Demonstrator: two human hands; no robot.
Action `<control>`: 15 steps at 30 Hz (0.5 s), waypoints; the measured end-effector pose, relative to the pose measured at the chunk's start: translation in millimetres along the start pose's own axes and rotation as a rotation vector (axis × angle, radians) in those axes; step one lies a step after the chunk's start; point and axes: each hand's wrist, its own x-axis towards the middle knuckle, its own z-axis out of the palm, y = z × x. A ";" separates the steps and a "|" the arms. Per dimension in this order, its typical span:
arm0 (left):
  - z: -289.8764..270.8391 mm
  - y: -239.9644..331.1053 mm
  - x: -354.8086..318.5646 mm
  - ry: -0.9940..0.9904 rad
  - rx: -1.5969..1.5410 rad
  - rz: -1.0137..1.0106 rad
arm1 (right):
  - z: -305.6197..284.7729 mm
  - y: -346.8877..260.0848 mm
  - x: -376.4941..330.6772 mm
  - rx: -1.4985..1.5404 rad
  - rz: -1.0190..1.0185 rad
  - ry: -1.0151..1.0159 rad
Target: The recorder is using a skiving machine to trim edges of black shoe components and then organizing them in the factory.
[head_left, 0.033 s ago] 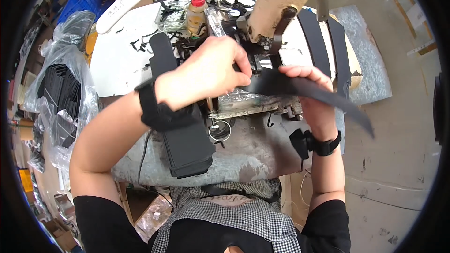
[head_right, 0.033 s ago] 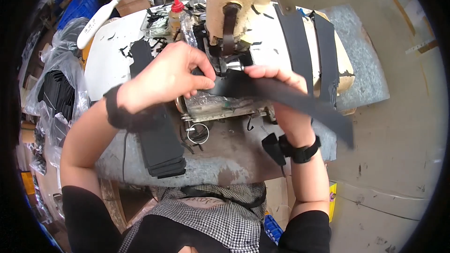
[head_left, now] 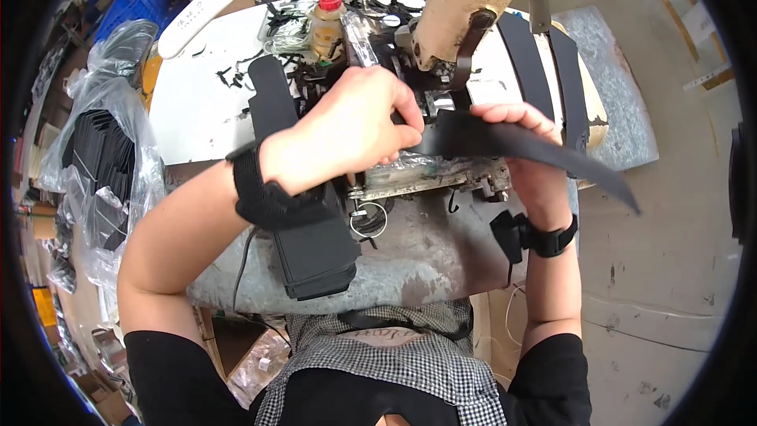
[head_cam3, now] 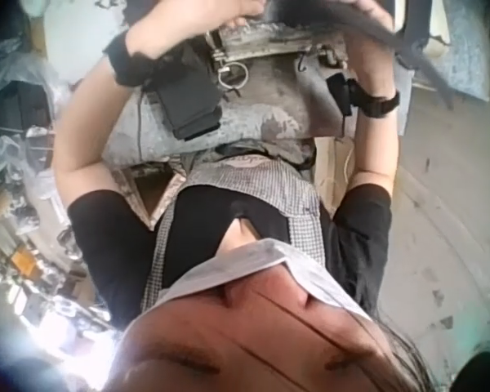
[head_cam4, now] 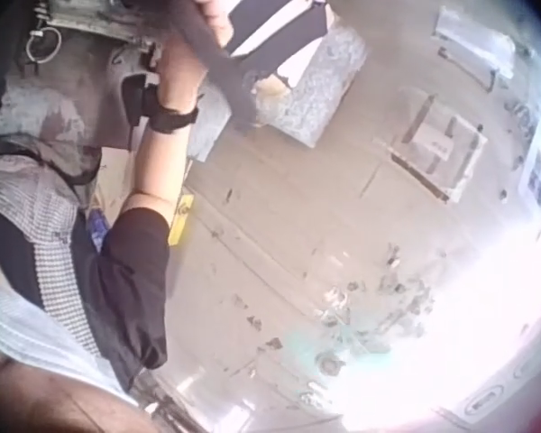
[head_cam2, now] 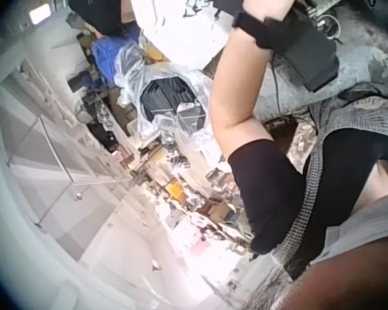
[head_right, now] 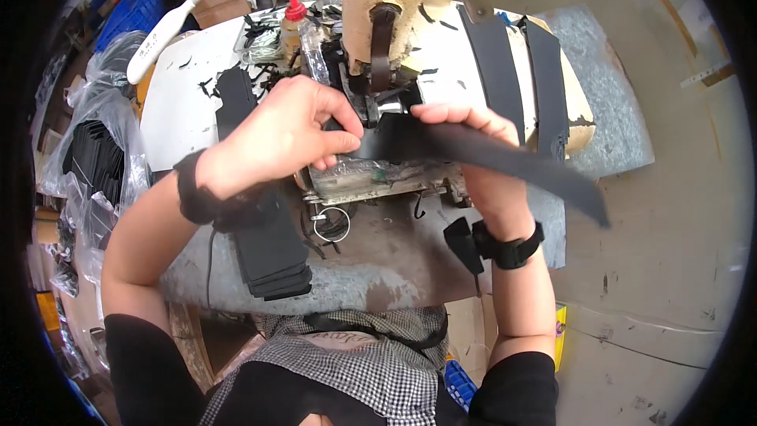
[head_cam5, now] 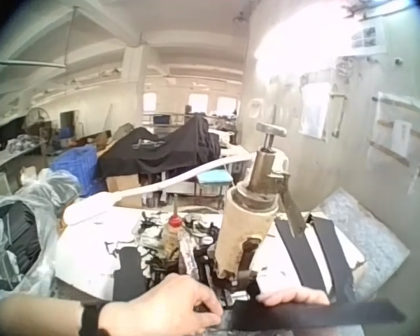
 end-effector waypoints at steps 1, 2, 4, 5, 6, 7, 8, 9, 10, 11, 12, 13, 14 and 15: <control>2.7 5.9 -4.7 -0.026 -0.036 -0.049 | -4.7 -2.8 8.4 0.047 -0.029 -0.023; 10.3 1.5 -2.8 -0.046 -0.140 -0.051 | -8.0 -9.0 11.1 0.016 -0.091 -0.052; 22.9 -6.1 2.3 -0.079 -0.264 -0.023 | -17.2 -25.3 13.3 -0.075 -0.156 -0.086; 28.2 -6.6 3.7 -0.062 -0.309 -0.023 | -21.1 -33.3 13.6 -0.168 -0.220 -0.120; 30.8 -8.8 4.9 -0.060 -0.366 -0.015 | -22.6 -40.1 10.3 -0.265 -0.253 -0.098; 30.1 -12.0 3.5 -0.044 -0.420 -0.014 | -18.2 -43.5 5.4 -0.254 -0.255 -0.113; 28.0 -11.6 4.7 -0.048 -0.425 -0.009 | -16.9 -50.4 -5.9 -0.337 -0.241 -0.103; 23.1 -10.7 4.4 -0.075 -0.418 -0.031 | -15.4 -56.7 -16.9 -0.420 -0.227 -0.093; 18.2 -9.8 3.2 -0.102 -0.406 -0.056 | -4.5 -58.6 -26.0 -0.491 -0.294 -0.064; 11.1 -8.3 -1.4 -0.092 -0.405 -0.045 | 7.6 -57.6 -36.0 -0.455 -0.285 -0.033; 4.6 -7.8 -3.8 -0.069 -0.349 -0.057 | 14.3 -54.3 -43.5 -0.448 -0.253 -0.051; -0.5 -7.7 -4.7 -0.047 -0.292 -0.067 | 19.3 -50.0 -49.5 -0.443 -0.222 -0.067; -3.2 -8.1 -3.8 -0.025 -0.246 -0.070 | 24.3 -45.8 -53.1 -0.446 -0.220 -0.073; -3.2 -9.5 -1.6 -0.026 -0.247 -0.069 | 27.8 -42.2 -55.0 -0.448 -0.219 -0.080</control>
